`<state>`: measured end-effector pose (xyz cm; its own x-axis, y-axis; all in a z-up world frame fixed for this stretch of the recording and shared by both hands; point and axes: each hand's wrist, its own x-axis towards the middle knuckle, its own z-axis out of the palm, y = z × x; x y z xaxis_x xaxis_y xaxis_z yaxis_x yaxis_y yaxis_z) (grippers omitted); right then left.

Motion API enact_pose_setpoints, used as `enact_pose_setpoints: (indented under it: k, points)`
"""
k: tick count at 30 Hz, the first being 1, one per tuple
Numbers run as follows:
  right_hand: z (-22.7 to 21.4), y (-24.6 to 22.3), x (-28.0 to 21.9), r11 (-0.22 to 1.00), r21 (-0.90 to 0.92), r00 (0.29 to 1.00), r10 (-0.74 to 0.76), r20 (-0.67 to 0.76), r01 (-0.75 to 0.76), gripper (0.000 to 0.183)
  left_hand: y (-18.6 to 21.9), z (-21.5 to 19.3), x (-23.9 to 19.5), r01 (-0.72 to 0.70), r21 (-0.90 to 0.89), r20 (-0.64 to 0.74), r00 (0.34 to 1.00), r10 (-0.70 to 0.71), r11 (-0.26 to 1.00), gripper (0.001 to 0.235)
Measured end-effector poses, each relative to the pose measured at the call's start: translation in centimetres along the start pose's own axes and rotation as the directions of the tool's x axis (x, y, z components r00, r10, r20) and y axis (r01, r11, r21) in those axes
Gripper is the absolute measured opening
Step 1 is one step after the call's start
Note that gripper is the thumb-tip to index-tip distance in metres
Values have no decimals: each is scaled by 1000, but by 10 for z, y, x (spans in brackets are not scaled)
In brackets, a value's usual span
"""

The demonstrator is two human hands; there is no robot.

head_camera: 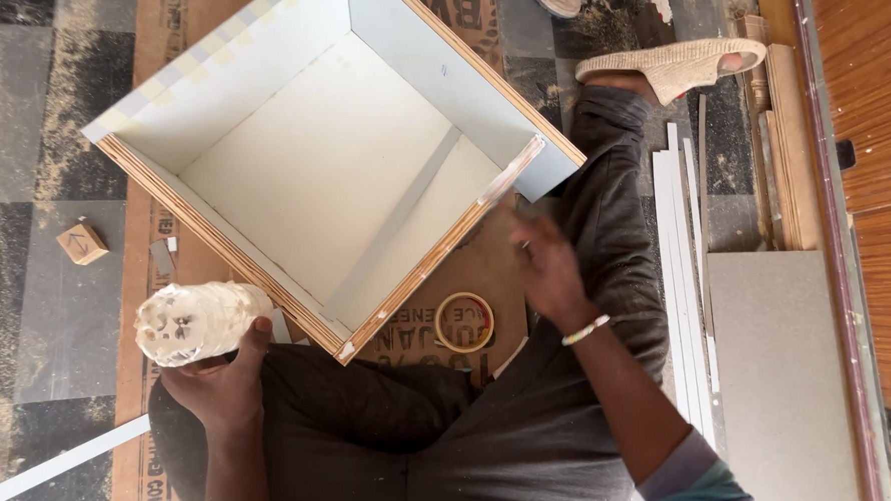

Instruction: Applying adhesive and securing edges of a wooden drawer using tape.

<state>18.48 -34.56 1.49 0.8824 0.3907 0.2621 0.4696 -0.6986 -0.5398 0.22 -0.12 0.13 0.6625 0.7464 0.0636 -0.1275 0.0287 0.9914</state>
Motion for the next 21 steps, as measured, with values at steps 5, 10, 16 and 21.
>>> enact_pose_setpoints:
  k: [5,10,16,21]
  points:
    - [18,3,-13,933,358,998,8,59,-29,56,2,3,1,-32,-8,11,999,32,999,73]
    - [23,1,-6,895,422,987,162,-1,-147,59,2,-1,0,7,-31,-6,1000,-7,999,72]
    - [7,-11,-23,988,22,987,154,47,-156,55,1,-1,1,-3,-14,10,1000,3,1000,72]
    - [-7,33,16,981,-75,980,-182,-83,176,51,-2,-2,1,-21,17,34,999,21,1000,65]
